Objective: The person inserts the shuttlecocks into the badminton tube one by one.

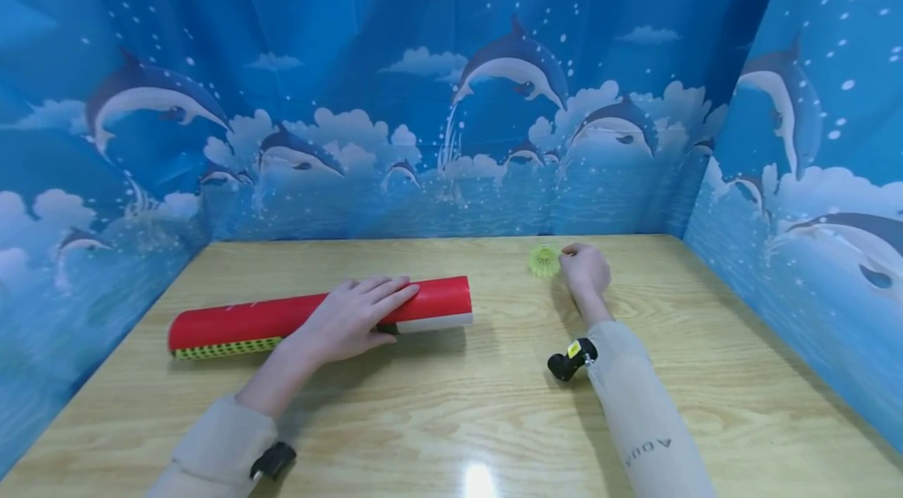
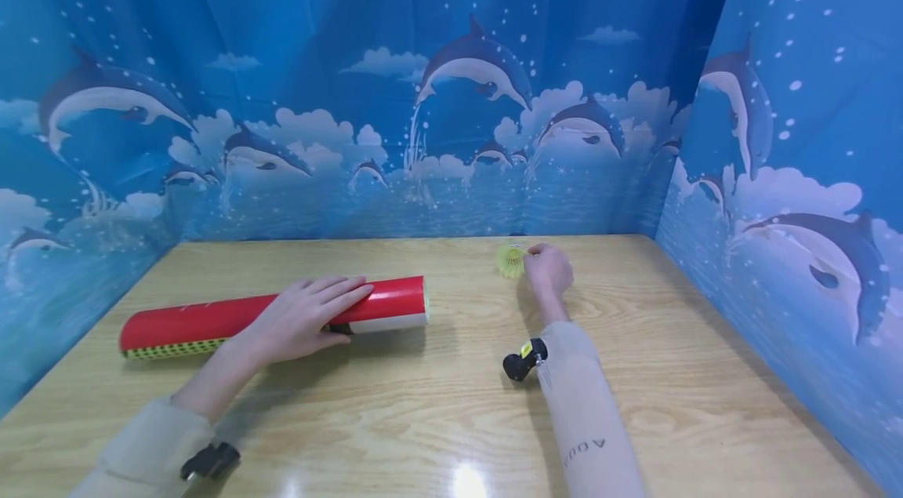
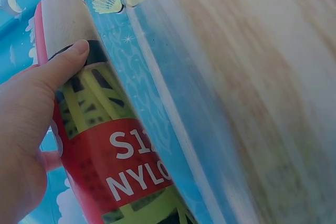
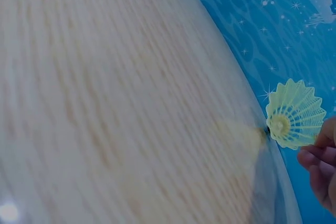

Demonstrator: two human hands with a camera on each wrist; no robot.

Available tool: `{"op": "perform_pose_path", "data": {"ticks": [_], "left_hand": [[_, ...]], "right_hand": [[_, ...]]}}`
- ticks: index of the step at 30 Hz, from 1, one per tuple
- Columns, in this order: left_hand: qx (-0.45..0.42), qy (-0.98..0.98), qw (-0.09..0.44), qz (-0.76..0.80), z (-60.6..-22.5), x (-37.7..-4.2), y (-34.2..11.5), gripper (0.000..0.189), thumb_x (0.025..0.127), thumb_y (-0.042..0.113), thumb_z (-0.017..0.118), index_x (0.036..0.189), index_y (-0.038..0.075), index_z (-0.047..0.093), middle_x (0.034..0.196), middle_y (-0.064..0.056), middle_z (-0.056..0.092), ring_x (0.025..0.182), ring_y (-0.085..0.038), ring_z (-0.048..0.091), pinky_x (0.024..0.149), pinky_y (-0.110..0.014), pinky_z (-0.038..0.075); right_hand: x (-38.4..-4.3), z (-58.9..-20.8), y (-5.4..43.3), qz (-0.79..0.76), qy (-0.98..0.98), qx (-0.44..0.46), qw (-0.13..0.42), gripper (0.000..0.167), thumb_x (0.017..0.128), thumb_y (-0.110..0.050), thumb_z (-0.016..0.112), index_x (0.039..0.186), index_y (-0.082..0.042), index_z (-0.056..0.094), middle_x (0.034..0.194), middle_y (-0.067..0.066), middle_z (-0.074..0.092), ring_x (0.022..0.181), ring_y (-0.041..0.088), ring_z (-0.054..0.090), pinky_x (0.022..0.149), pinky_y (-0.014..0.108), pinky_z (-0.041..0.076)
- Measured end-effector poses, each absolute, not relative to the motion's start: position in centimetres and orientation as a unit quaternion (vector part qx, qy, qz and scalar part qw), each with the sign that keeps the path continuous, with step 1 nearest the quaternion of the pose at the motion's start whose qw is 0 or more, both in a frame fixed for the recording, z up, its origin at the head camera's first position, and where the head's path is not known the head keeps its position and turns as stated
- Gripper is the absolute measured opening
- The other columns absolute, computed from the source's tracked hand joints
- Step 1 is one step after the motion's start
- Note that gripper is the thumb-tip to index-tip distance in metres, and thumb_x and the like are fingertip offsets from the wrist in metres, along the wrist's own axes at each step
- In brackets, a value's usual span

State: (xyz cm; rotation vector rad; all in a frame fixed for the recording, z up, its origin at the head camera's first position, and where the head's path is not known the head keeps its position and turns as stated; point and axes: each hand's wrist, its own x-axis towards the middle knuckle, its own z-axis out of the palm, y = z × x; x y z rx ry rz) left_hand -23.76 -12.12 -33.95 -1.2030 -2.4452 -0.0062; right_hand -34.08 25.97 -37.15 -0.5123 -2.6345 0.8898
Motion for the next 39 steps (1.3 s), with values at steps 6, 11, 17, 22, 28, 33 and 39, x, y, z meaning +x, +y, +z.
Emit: {"op": "perform_pose_path", "data": {"ticks": [6, 11, 17, 22, 28, 33, 39], "left_hand": [[-0.436, -0.876, 0.208, -0.004, -33.9, -23.8, -12.1, 0.087, 0.065, 0.035, 0.084, 0.139, 0.014, 0.043, 0.136, -0.008, 0.049, 0.119, -0.027, 0.048, 0.086, -0.050, 0.046], [-0.435, -0.876, 0.208, -0.005, -33.9, -23.7, -12.1, 0.086, 0.066, 0.035, 0.084, 0.139, 0.014, 0.044, 0.136, -0.008, 0.049, 0.119, -0.027, 0.048, 0.086, -0.050, 0.046], [-0.433, -0.878, 0.203, -0.006, -33.8, -23.7, -12.1, 0.086, 0.066, 0.035, 0.084, 0.139, 0.014, 0.044, 0.136, -0.008, 0.049, 0.119, -0.027, 0.048, 0.087, -0.051, 0.046], [-0.431, -0.880, 0.199, -0.010, -33.8, -23.7, -12.0, 0.087, 0.065, 0.034, 0.084, 0.139, 0.014, 0.044, 0.136, -0.008, 0.049, 0.119, -0.027, 0.048, 0.087, -0.051, 0.045], [-0.427, -0.882, 0.197, -0.011, -33.7, -23.6, -12.0, 0.087, 0.065, 0.033, 0.085, 0.139, 0.014, 0.043, 0.136, -0.008, 0.049, 0.119, -0.027, 0.048, 0.087, -0.052, 0.045], [-0.424, -0.884, 0.196, -0.012, -33.6, -23.6, -12.0, 0.088, 0.064, 0.032, 0.085, 0.139, 0.015, 0.043, 0.136, -0.008, 0.048, 0.119, -0.027, 0.048, 0.087, -0.053, 0.045], [-0.427, -0.882, 0.198, -0.009, -33.7, -23.6, -12.1, 0.088, 0.065, 0.033, 0.085, 0.140, 0.015, 0.043, 0.137, -0.008, 0.048, 0.119, -0.027, 0.048, 0.087, -0.052, 0.046]], "right_hand": [[-34.0, -37.1, 26.0, 0.365, -0.901, -0.176, 0.151, 0.030, 0.087, -0.016, 0.050, 0.109, -0.008, 0.068, 0.101, 0.011, 0.068, 0.096, 0.029, 0.059, 0.082, 0.042, 0.044], [-33.8, -37.0, 26.1, 0.398, -0.894, -0.154, 0.140, 0.029, 0.088, -0.015, 0.051, 0.110, -0.006, 0.068, 0.088, 0.010, 0.070, 0.083, 0.024, 0.063, 0.079, 0.038, 0.045], [-33.3, -36.6, 26.3, 0.424, -0.888, -0.128, 0.120, 0.029, 0.091, -0.014, 0.051, 0.114, -0.003, 0.066, 0.087, 0.011, 0.069, 0.074, 0.020, 0.063, 0.068, 0.031, 0.045], [-32.7, -36.3, 26.6, 0.447, -0.881, -0.100, 0.115, 0.029, 0.092, -0.013, 0.050, 0.115, -0.001, 0.064, 0.089, 0.013, 0.067, 0.069, 0.014, 0.059, 0.058, 0.024, 0.045], [-31.6, -35.6, 26.5, 0.472, -0.873, -0.061, 0.108, 0.030, 0.092, -0.010, 0.050, 0.116, 0.004, 0.062, 0.093, 0.018, 0.066, 0.062, 0.005, 0.058, 0.055, 0.026, 0.049], [-30.5, -35.0, 26.5, 0.487, -0.868, -0.040, 0.084, 0.031, 0.094, -0.012, 0.050, 0.119, 0.004, 0.059, 0.101, 0.020, 0.065, 0.067, 0.007, 0.060, 0.064, 0.034, 0.053], [-29.3, -34.5, 26.5, 0.482, -0.873, -0.013, 0.066, 0.031, 0.094, -0.011, 0.052, 0.119, 0.005, 0.059, 0.101, 0.021, 0.064, 0.071, 0.010, 0.062, 0.068, 0.040, 0.053]]}}
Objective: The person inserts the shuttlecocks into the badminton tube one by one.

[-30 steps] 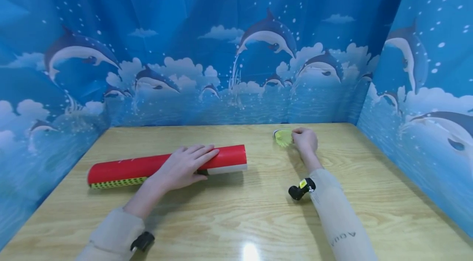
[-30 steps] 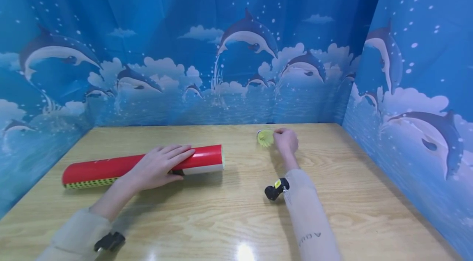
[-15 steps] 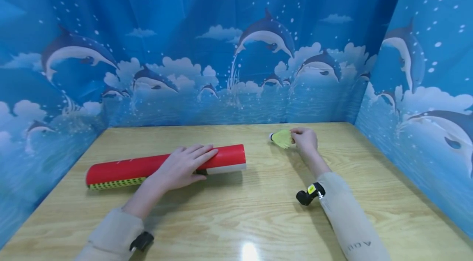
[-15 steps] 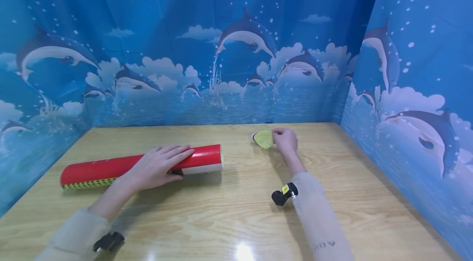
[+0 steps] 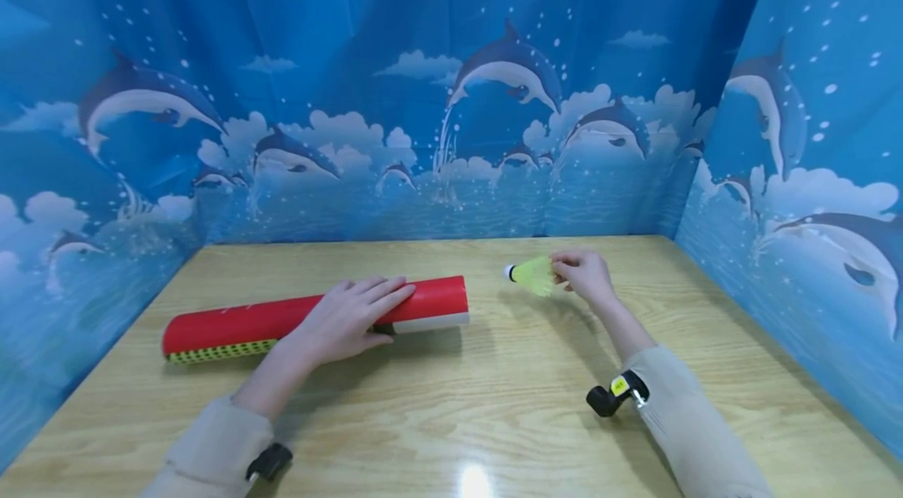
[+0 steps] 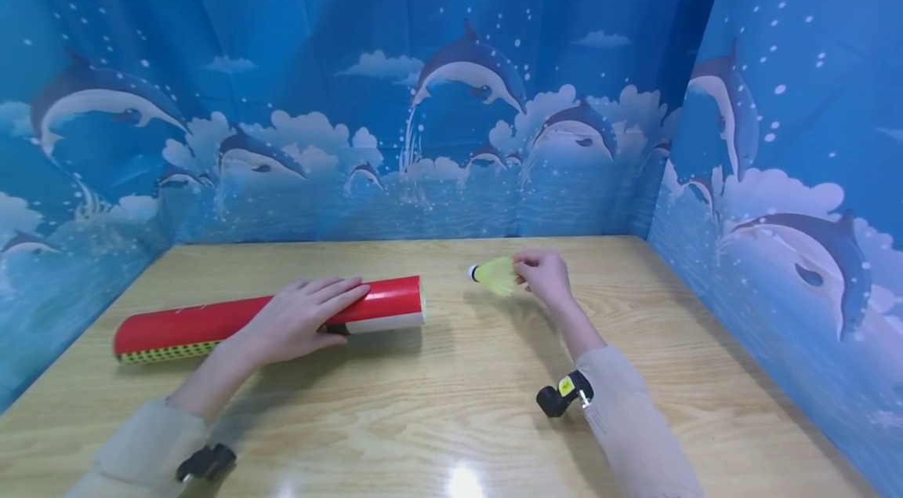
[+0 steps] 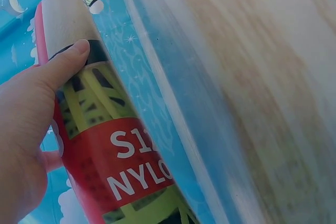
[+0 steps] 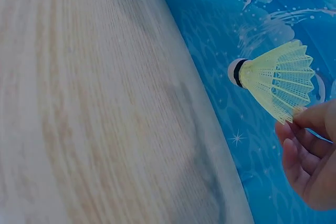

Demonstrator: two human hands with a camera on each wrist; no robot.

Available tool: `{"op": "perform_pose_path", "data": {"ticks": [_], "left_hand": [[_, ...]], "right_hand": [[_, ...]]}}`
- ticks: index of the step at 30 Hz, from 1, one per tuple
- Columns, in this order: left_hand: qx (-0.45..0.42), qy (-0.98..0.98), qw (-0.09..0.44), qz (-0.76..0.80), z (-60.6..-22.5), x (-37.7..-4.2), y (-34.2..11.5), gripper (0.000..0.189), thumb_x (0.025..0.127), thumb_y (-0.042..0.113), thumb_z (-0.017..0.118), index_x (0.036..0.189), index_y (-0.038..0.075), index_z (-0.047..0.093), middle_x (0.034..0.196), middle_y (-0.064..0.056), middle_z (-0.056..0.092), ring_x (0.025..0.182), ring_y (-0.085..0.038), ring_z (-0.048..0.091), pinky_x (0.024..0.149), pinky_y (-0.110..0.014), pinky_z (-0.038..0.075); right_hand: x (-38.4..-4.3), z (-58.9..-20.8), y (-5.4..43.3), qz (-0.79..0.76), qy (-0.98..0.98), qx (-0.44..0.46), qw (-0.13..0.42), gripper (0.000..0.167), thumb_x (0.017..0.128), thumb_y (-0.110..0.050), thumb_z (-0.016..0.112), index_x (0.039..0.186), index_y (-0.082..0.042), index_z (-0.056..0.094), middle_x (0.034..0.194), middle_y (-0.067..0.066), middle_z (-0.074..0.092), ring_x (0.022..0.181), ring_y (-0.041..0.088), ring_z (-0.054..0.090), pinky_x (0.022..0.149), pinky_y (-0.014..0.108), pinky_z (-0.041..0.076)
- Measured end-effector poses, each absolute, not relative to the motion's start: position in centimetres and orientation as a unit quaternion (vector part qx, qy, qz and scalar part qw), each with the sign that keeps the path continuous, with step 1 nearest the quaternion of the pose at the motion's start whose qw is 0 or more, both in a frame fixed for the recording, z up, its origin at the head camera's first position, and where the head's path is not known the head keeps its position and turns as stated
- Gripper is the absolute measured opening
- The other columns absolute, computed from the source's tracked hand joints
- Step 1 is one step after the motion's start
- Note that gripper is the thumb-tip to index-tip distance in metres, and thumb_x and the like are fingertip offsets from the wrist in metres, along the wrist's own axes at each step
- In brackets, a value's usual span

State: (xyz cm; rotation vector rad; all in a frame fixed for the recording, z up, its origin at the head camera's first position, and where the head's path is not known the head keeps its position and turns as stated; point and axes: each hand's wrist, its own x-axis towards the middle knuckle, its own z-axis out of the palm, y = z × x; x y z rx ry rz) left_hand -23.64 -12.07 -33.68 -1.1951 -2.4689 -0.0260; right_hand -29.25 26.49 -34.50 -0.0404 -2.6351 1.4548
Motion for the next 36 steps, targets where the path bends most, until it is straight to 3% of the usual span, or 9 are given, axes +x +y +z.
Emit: {"op": "perform_pose_path", "data": {"ticks": [7, 12, 18, 26, 36], "left_hand": [[-0.431, -0.879, 0.203, -0.007, -33.7, -23.7, -12.1, 0.088, 0.065, 0.034, 0.085, 0.140, 0.015, 0.043, 0.137, -0.008, 0.048, 0.119, -0.027, 0.049, 0.086, -0.052, 0.046], [-0.430, -0.880, 0.203, -0.006, -33.6, -23.6, -12.0, 0.088, 0.065, 0.034, 0.084, 0.140, 0.014, 0.043, 0.136, -0.008, 0.049, 0.118, -0.027, 0.049, 0.086, -0.051, 0.046], [-0.432, -0.878, 0.206, -0.004, -33.7, -23.6, -12.0, 0.087, 0.065, 0.034, 0.084, 0.139, 0.014, 0.043, 0.136, -0.008, 0.049, 0.117, -0.027, 0.049, 0.086, -0.050, 0.047], [-0.431, -0.878, 0.206, -0.004, -33.6, -23.6, -11.9, 0.087, 0.065, 0.034, 0.084, 0.139, 0.014, 0.044, 0.136, -0.008, 0.049, 0.117, -0.027, 0.049, 0.086, -0.050, 0.047], [-0.434, -0.876, 0.211, -0.008, -33.5, -23.5, -11.8, 0.087, 0.065, 0.034, 0.084, 0.139, 0.014, 0.044, 0.136, -0.007, 0.049, 0.117, -0.027, 0.049, 0.086, -0.050, 0.047]], "right_hand": [[-28.2, -34.0, 26.1, 0.484, -0.874, 0.023, 0.041, 0.032, 0.093, -0.009, 0.055, 0.119, 0.008, 0.058, 0.101, 0.020, 0.064, 0.075, 0.013, 0.063, 0.065, 0.034, 0.053], [-27.2, -33.5, 25.3, 0.497, -0.866, 0.052, 0.024, 0.030, 0.092, -0.006, 0.056, 0.117, 0.010, 0.058, 0.091, 0.014, 0.066, 0.073, 0.010, 0.061, 0.061, 0.028, 0.052], [-26.6, -33.2, 24.1, 0.512, -0.856, 0.071, 0.005, 0.030, 0.091, -0.006, 0.057, 0.116, 0.010, 0.059, 0.088, 0.010, 0.066, 0.076, 0.018, 0.062, 0.065, 0.032, 0.053], [-26.3, -33.5, 22.0, 0.527, -0.845, 0.096, -0.012, 0.025, 0.090, -0.005, 0.058, 0.110, 0.010, 0.061, 0.085, 0.008, 0.068, 0.069, 0.011, 0.061, 0.062, 0.031, 0.052], [-26.2, -34.4, 19.9, 0.541, -0.833, 0.116, -0.015, 0.022, 0.089, -0.006, 0.060, 0.106, 0.008, 0.063, 0.085, 0.011, 0.068, 0.068, 0.013, 0.062, 0.058, 0.027, 0.050]]}}
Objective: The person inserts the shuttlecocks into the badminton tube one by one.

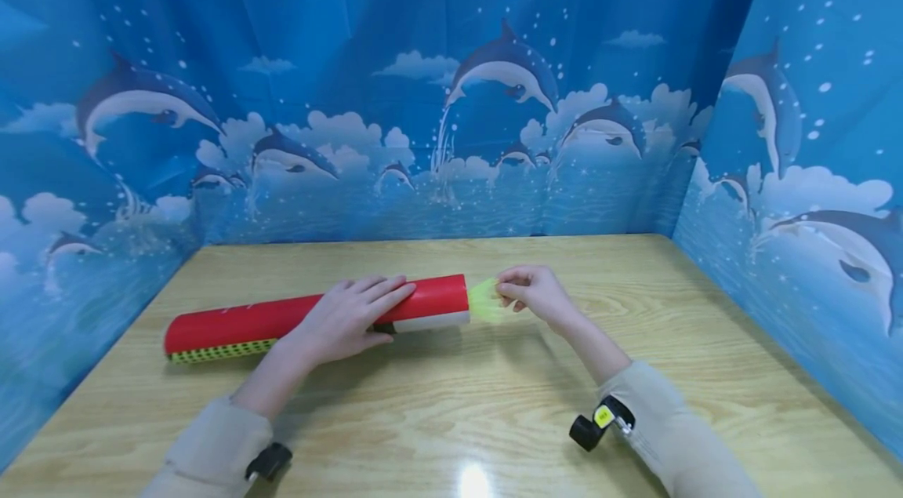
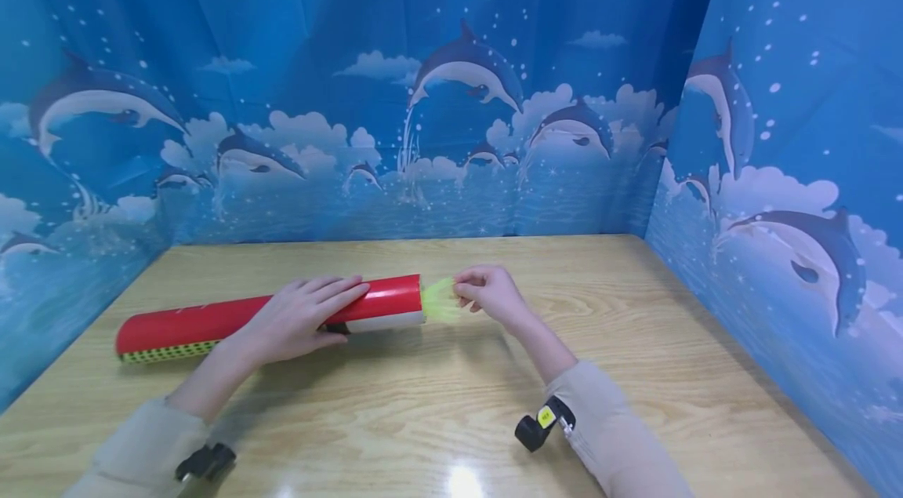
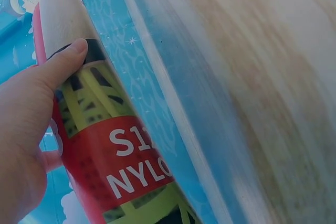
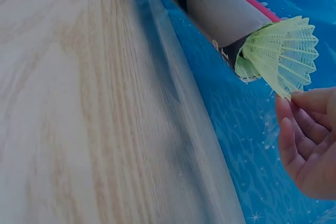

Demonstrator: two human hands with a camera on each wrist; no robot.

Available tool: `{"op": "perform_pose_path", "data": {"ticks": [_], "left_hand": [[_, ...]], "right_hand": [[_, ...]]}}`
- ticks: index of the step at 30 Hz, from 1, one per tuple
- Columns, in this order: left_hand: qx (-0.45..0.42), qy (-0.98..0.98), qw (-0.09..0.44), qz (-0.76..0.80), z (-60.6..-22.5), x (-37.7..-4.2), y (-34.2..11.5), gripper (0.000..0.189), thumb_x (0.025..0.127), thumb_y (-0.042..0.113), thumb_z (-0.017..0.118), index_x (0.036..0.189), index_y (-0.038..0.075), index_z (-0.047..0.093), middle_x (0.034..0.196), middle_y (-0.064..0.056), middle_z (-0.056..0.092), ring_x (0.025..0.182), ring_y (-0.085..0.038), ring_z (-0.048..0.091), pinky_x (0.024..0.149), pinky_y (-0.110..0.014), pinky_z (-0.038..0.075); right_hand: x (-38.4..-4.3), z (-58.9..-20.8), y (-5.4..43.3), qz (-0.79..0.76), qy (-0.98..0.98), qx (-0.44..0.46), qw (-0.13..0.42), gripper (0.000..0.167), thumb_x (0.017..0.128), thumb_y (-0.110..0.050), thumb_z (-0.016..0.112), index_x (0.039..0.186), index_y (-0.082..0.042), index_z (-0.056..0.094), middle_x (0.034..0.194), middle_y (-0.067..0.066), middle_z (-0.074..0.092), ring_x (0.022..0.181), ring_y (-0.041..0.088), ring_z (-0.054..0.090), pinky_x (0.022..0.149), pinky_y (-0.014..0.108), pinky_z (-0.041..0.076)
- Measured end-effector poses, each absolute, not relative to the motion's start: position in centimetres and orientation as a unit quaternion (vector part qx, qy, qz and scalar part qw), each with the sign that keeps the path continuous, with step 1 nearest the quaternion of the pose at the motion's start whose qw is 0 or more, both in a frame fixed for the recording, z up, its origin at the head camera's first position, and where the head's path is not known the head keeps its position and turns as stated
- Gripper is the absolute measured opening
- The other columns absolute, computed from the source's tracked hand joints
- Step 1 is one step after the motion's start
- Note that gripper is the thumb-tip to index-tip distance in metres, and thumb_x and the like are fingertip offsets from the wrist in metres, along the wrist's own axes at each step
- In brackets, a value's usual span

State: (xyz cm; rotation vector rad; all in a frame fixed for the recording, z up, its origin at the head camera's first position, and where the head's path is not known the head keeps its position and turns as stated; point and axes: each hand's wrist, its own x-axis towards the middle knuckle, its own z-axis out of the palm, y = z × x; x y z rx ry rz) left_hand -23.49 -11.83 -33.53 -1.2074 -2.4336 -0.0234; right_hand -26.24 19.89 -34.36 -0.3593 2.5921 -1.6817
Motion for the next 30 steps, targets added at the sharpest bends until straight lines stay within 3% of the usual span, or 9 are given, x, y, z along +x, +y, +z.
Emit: {"op": "perform_pose_path", "data": {"ticks": [9, 15, 21, 30], "left_hand": [[-0.440, -0.871, 0.218, -0.005, -33.6, -23.6, -11.8, 0.087, 0.064, 0.035, 0.084, 0.139, 0.014, 0.044, 0.135, -0.007, 0.050, 0.116, -0.027, 0.050, 0.086, -0.049, 0.047], [-0.445, -0.868, 0.220, -0.006, -33.6, -23.5, -11.7, 0.087, 0.065, 0.035, 0.084, 0.139, 0.014, 0.044, 0.135, -0.007, 0.050, 0.116, -0.026, 0.050, 0.086, -0.048, 0.047], [-0.440, -0.871, 0.220, -0.010, -33.6, -23.4, -11.8, 0.086, 0.064, 0.035, 0.085, 0.138, 0.014, 0.045, 0.134, -0.007, 0.050, 0.116, -0.026, 0.050, 0.086, -0.048, 0.047], [-0.441, -0.868, 0.230, -0.017, -33.5, -23.5, -11.9, 0.087, 0.063, 0.034, 0.085, 0.138, 0.014, 0.045, 0.134, -0.008, 0.051, 0.115, -0.026, 0.050, 0.085, -0.048, 0.047]], "right_hand": [[-26.3, -34.4, 19.2, -0.533, 0.837, -0.120, 0.003, 0.017, 0.087, -0.010, 0.063, 0.098, 0.002, 0.067, 0.076, 0.006, 0.064, 0.066, 0.016, 0.058, 0.055, 0.027, 0.047], [-26.3, -34.5, 18.3, -0.550, 0.823, -0.139, -0.009, 0.016, 0.086, -0.005, 0.061, 0.096, 0.007, 0.065, 0.073, 0.006, 0.064, 0.067, 0.020, 0.058, 0.056, 0.027, 0.047], [-26.2, -34.7, 17.8, -0.565, 0.814, -0.133, -0.017, 0.012, 0.085, -0.002, 0.061, 0.093, 0.007, 0.065, 0.073, 0.006, 0.064, 0.065, 0.013, 0.058, 0.054, 0.026, 0.047], [-26.0, -34.7, 17.4, -0.567, 0.813, -0.128, -0.019, 0.014, 0.087, -0.006, 0.063, 0.096, 0.004, 0.066, 0.077, 0.009, 0.066, 0.073, 0.025, 0.061, 0.064, 0.041, 0.051]]}}
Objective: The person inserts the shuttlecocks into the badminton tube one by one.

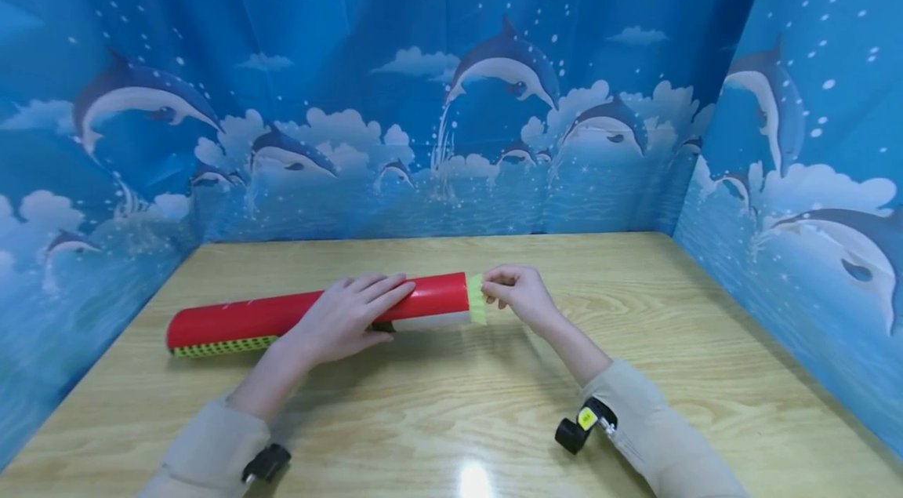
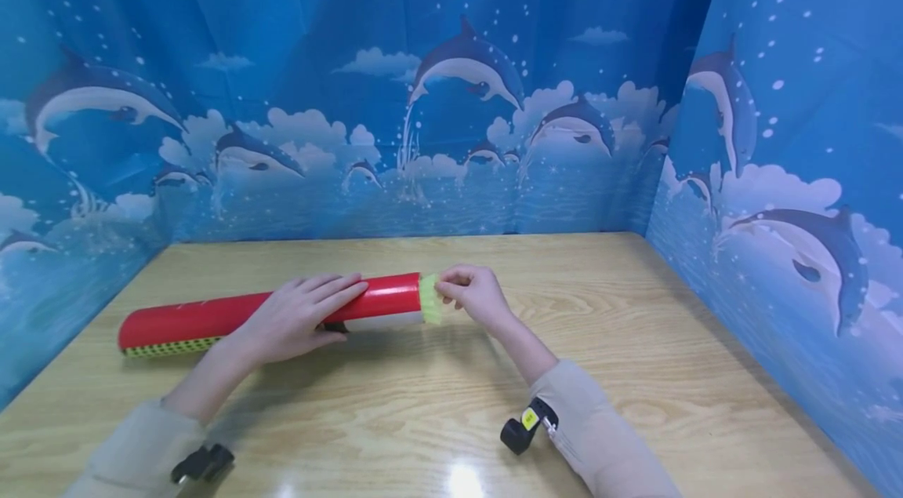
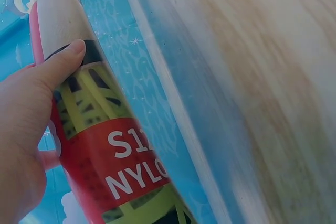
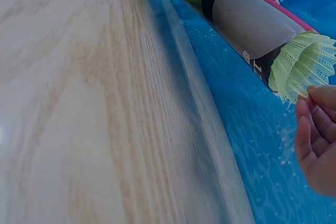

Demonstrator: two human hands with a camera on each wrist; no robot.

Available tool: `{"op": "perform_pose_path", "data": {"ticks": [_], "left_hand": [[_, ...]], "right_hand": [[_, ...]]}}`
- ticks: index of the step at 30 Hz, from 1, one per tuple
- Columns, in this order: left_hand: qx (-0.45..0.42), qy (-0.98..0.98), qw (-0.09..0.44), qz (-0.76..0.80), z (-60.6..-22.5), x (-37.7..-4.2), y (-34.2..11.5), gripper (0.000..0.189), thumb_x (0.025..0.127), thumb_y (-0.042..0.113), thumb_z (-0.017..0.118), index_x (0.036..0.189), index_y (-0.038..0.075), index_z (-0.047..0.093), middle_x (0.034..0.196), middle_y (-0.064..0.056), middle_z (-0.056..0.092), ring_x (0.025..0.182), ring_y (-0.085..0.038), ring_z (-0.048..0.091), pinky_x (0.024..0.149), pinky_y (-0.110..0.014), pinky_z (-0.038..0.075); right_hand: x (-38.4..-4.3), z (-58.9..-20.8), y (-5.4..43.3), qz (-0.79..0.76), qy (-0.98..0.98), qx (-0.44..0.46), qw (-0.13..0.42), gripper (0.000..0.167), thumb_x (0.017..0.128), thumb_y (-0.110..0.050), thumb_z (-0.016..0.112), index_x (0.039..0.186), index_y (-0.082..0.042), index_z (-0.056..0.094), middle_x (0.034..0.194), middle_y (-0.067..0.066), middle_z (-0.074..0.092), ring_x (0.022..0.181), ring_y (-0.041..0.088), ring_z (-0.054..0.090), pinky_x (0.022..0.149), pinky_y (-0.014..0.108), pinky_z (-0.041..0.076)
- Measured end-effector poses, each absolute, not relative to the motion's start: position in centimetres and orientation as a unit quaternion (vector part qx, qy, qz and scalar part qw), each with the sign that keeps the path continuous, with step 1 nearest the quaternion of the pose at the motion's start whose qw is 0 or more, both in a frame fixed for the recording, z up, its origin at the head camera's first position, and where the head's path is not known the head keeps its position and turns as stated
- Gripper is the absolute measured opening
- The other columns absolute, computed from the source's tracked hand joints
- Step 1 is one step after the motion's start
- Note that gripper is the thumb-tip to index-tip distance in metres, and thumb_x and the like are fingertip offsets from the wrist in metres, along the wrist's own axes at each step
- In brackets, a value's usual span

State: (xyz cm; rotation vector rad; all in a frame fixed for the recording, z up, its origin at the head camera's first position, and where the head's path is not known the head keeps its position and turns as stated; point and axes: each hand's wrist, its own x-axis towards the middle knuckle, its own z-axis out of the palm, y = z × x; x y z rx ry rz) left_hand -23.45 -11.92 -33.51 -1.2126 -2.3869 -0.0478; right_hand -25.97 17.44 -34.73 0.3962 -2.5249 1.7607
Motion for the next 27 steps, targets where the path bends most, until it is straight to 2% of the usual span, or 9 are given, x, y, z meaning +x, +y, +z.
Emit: {"op": "perform_pose_path", "data": {"ticks": [6, 13, 22, 27], "left_hand": [[-0.444, -0.865, 0.233, -0.015, -33.3, -23.3, -11.9, 0.086, 0.064, 0.034, 0.085, 0.138, 0.013, 0.045, 0.134, -0.008, 0.051, 0.116, -0.027, 0.050, 0.086, -0.048, 0.047], [-0.448, -0.862, 0.236, -0.014, -33.3, -23.3, -11.9, 0.085, 0.065, 0.035, 0.084, 0.138, 0.013, 0.046, 0.135, -0.008, 0.050, 0.116, -0.027, 0.050, 0.085, -0.048, 0.047], [-0.453, -0.857, 0.244, -0.016, -33.3, -23.4, -11.7, 0.086, 0.066, 0.036, 0.083, 0.139, 0.013, 0.044, 0.135, -0.008, 0.050, 0.115, -0.026, 0.051, 0.083, -0.047, 0.048], [-0.451, -0.859, 0.242, -0.016, -33.1, -23.3, -11.6, 0.087, 0.065, 0.036, 0.084, 0.139, 0.014, 0.043, 0.135, -0.008, 0.050, 0.115, -0.026, 0.051, 0.083, -0.047, 0.048]], "right_hand": [[-26.1, -34.8, 17.2, 0.570, -0.810, 0.136, 0.019, 0.013, 0.087, -0.005, 0.062, 0.095, 0.005, 0.066, 0.075, 0.005, 0.066, 0.070, 0.020, 0.061, 0.066, 0.047, 0.051], [-26.1, -35.2, 16.7, 0.586, -0.800, 0.133, 0.012, 0.013, 0.087, -0.002, 0.061, 0.095, 0.007, 0.066, 0.076, 0.006, 0.066, 0.067, 0.014, 0.060, 0.058, 0.028, 0.049], [-26.1, -35.4, 16.2, 0.580, -0.806, 0.113, 0.038, 0.015, 0.085, -0.002, 0.063, 0.096, 0.006, 0.068, 0.076, 0.007, 0.067, 0.069, 0.019, 0.061, 0.060, 0.028, 0.049], [-26.0, -35.3, 16.0, 0.576, -0.809, 0.106, 0.049, 0.016, 0.085, -0.003, 0.063, 0.097, 0.006, 0.069, 0.082, 0.009, 0.068, 0.073, 0.016, 0.061, 0.060, 0.028, 0.049]]}}
